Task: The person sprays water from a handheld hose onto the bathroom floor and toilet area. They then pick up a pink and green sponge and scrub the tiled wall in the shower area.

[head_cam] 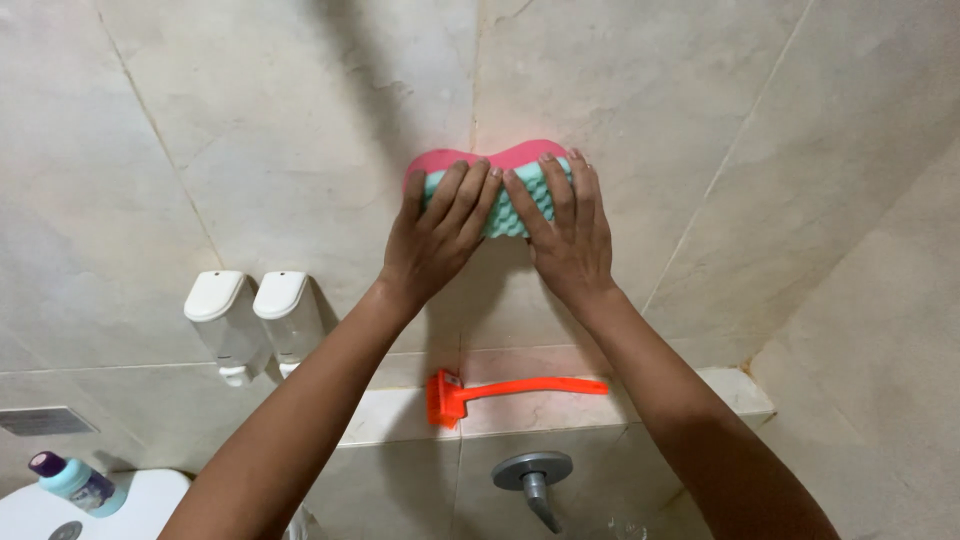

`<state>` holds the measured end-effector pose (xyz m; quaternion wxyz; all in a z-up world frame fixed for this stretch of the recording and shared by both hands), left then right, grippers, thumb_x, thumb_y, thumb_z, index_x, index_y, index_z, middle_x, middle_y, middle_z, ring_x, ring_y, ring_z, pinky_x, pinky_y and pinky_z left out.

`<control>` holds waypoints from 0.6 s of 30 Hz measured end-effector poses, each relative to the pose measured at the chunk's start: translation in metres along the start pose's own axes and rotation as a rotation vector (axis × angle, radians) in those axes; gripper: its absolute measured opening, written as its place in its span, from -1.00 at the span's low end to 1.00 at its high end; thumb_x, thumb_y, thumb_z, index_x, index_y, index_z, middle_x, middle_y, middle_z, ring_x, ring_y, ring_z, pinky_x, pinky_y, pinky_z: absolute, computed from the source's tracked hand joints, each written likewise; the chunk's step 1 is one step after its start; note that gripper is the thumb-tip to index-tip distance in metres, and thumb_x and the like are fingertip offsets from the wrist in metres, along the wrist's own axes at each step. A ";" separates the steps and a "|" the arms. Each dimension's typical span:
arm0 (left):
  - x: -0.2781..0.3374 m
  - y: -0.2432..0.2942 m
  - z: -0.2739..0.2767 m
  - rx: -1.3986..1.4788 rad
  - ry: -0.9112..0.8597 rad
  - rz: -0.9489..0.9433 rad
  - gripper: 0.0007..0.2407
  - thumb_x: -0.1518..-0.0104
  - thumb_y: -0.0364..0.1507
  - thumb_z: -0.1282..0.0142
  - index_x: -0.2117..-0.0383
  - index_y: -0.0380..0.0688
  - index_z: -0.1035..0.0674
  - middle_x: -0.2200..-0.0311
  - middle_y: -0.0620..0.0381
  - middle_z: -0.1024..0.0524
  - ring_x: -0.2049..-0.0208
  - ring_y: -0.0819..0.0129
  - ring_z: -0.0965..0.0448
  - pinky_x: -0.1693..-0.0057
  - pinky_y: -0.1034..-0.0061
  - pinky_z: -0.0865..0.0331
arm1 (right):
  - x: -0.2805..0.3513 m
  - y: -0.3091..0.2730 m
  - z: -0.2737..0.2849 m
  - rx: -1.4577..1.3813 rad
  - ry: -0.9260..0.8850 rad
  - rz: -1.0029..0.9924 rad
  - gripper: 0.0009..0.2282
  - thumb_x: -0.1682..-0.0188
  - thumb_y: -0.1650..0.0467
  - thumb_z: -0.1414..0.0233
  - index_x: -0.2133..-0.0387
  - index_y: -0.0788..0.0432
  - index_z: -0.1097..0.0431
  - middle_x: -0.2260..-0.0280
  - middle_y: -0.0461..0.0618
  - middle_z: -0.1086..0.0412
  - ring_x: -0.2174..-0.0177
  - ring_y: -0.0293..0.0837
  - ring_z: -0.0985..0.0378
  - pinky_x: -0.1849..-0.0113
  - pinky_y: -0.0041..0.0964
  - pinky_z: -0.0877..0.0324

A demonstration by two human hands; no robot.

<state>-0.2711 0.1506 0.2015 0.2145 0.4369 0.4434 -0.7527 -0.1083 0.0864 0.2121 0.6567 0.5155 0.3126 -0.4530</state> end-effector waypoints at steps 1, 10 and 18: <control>-0.007 0.000 0.001 0.002 0.004 0.003 -0.53 -0.30 -0.26 -0.09 -0.32 -0.16 -0.41 -0.30 0.06 -0.35 -0.29 0.23 -0.34 -0.37 0.03 -0.12 | -0.004 0.005 0.001 0.006 0.015 0.011 -0.38 0.04 0.58 -0.19 -0.32 -0.08 -0.27 -0.28 0.07 -0.06 -0.29 0.23 -0.11 -0.27 0.19 -0.32; -0.073 0.031 -0.008 -0.002 0.026 0.009 -0.49 -0.28 -0.24 -0.07 -0.35 -0.18 -0.39 -0.32 0.04 -0.34 -0.31 0.20 -0.33 -0.37 0.03 -0.09 | -0.004 0.066 0.020 0.012 -0.002 -0.035 -0.27 0.13 0.60 -0.21 -0.38 -0.06 -0.20 -0.32 0.07 -0.04 -0.32 0.26 -0.09 -0.32 0.20 -0.27; -0.092 0.082 -0.019 -0.044 0.011 -0.062 -0.53 -0.33 -0.31 0.01 -0.38 -0.12 -0.37 -0.39 0.07 -0.27 -0.42 0.23 -0.22 -0.49 0.06 0.02 | 0.047 0.099 0.017 0.050 -0.035 -0.137 -0.28 0.05 0.46 -0.28 -0.41 -0.03 -0.11 -0.37 0.17 0.02 -0.36 0.32 0.00 -0.34 0.30 -0.09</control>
Point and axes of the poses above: each hand's wrist, its own x-axis away from the middle knuckle, its own z-axis out of the back of the hand, y = z × x, the point moved 4 cm from there along -x, towards the middle knuckle
